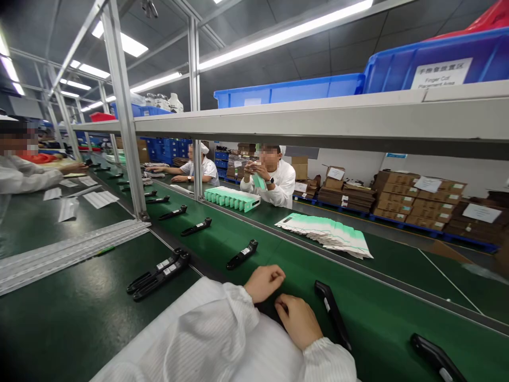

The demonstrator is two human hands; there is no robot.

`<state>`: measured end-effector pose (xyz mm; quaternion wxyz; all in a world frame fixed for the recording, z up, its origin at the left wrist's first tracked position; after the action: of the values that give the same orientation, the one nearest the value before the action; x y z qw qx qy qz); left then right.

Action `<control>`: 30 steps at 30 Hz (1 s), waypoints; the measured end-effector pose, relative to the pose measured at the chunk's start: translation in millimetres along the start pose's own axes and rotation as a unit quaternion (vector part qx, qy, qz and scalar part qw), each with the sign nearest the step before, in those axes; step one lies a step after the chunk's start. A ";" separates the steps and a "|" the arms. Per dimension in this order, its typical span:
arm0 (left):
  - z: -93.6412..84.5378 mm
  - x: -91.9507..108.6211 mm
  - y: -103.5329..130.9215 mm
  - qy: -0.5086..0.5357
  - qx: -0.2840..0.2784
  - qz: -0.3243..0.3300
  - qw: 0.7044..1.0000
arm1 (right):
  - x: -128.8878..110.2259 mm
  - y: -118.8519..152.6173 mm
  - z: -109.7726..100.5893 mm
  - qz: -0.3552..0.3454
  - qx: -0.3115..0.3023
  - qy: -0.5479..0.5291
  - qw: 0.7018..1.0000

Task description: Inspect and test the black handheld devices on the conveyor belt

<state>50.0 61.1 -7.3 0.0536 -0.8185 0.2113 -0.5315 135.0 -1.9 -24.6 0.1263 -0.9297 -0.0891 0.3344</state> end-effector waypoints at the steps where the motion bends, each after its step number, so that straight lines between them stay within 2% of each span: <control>1: -16.0 1.0 -4.6 -0.061 0.040 0.037 0.997 | -2.1 0.0 -1.3 -0.003 0.001 -0.001 1.000; 3: -50.1 -7.3 -13.0 -0.160 0.121 0.042 0.979 | -4.1 0.2 -4.2 -0.003 0.010 -0.009 1.000; 5: -80.1 -25.7 -18.8 -0.229 0.175 -0.024 0.957 | -4.2 0.4 -6.8 -0.001 0.022 -0.026 0.999; 7: -96.4 -47.3 -20.6 -0.238 0.184 -0.108 0.948 | -3.6 0.3 -8.1 0.002 0.029 -0.045 0.999; 8: -97.9 -56.4 -20.7 -0.222 0.174 -0.140 0.949 | -3.1 0.2 -8.2 0.003 0.030 -0.052 0.998; 10: -91.5 -66.8 -20.6 -0.174 0.145 -0.171 0.959 | -2.2 0.0 -7.5 0.008 0.027 -0.058 0.998; 12: -81.3 -67.9 -20.6 -0.135 0.126 -0.171 0.968 | -1.3 0.0 -6.4 0.011 0.022 -0.056 0.998; 16: -66.5 -62.8 -18.9 -0.054 0.112 -0.183 0.975 | 1.0 -0.6 -8.3 0.019 0.027 -0.063 0.997; 19: -53.0 -54.4 -15.8 0.035 0.073 -0.205 0.975 | 6.7 -3.5 -16.2 0.047 0.058 -0.127 0.989; 20: -45.9 -50.5 -13.7 0.096 0.054 -0.218 0.970 | 9.6 -4.8 -19.2 0.061 0.071 -0.159 0.983; 21: -37.0 -45.8 -10.7 0.179 0.031 -0.235 0.955 | 12.9 -6.0 -21.8 0.077 0.081 -0.192 0.975; 22: -27.0 -40.3 -7.0 0.274 0.007 -0.257 0.927 | 16.3 -7.1 -24.2 0.094 0.092 -0.224 0.966; 24: -7.8 -27.3 1.5 0.443 -0.035 -0.300 0.844 | 22.5 -8.5 -27.4 0.125 0.111 -0.281 0.945; 25: -0.7 -21.3 5.2 0.493 -0.050 -0.313 0.810 | 24.8 -8.9 -28.6 0.137 0.120 -0.304 0.935; 27: 7.6 -12.8 10.0 0.525 -0.065 -0.320 0.786 | 27.3 -9.0 -29.8 0.153 0.134 -0.342 0.917; 30: 14.0 -4.2 13.8 0.532 -0.080 -0.315 0.782 | 28.8 -8.2 -31.6 0.166 0.156 -0.376 0.898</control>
<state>57.0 48.3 -21.2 -0.3033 -0.4278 -0.0218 -0.8512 176.5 7.6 -15.9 0.1692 -0.7047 0.0787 0.6845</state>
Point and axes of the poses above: each hand's wrist, its own y-axis away from the middle knuckle, its own z-axis out of the palm, x = y × z, the point moved 8 cm from there along -y, towards the middle knuckle, and after that the axes turned 8 degrees about x, right-handed, at the moved point
